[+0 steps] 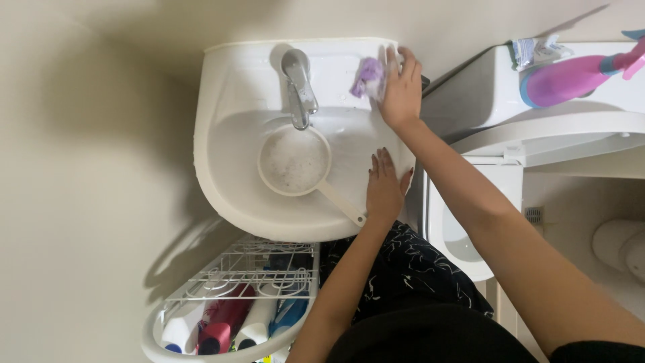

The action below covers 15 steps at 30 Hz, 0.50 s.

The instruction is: The person is scrubbing and cleaning a bathroom sink and a plastic basin using a purple cloth and soapy water.

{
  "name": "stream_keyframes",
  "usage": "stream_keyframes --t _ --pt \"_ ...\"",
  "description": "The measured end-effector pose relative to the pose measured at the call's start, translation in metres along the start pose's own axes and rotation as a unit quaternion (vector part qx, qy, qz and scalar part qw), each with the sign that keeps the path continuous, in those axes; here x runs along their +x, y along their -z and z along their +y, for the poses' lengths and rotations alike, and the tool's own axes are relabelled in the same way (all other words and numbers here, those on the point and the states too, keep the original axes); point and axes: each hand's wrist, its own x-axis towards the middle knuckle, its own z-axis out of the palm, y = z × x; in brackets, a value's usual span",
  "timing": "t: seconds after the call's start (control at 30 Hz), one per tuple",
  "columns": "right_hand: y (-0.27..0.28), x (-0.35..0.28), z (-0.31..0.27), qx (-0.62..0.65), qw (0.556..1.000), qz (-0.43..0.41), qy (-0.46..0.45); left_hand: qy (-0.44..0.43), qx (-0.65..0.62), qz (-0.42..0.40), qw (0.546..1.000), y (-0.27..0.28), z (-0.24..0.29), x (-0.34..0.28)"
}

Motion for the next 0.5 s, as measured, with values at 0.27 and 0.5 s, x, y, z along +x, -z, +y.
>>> stream_keyframes --t 0.27,0.5 --pt "0.003 0.033 -0.056 0.002 0.998 0.034 0.046 -0.030 0.068 0.029 0.997 -0.008 -0.005 0.000" --pt "0.012 -0.006 -0.052 0.039 0.978 -0.042 0.203 -0.024 0.027 0.022 0.999 -0.003 -0.004 -0.002"
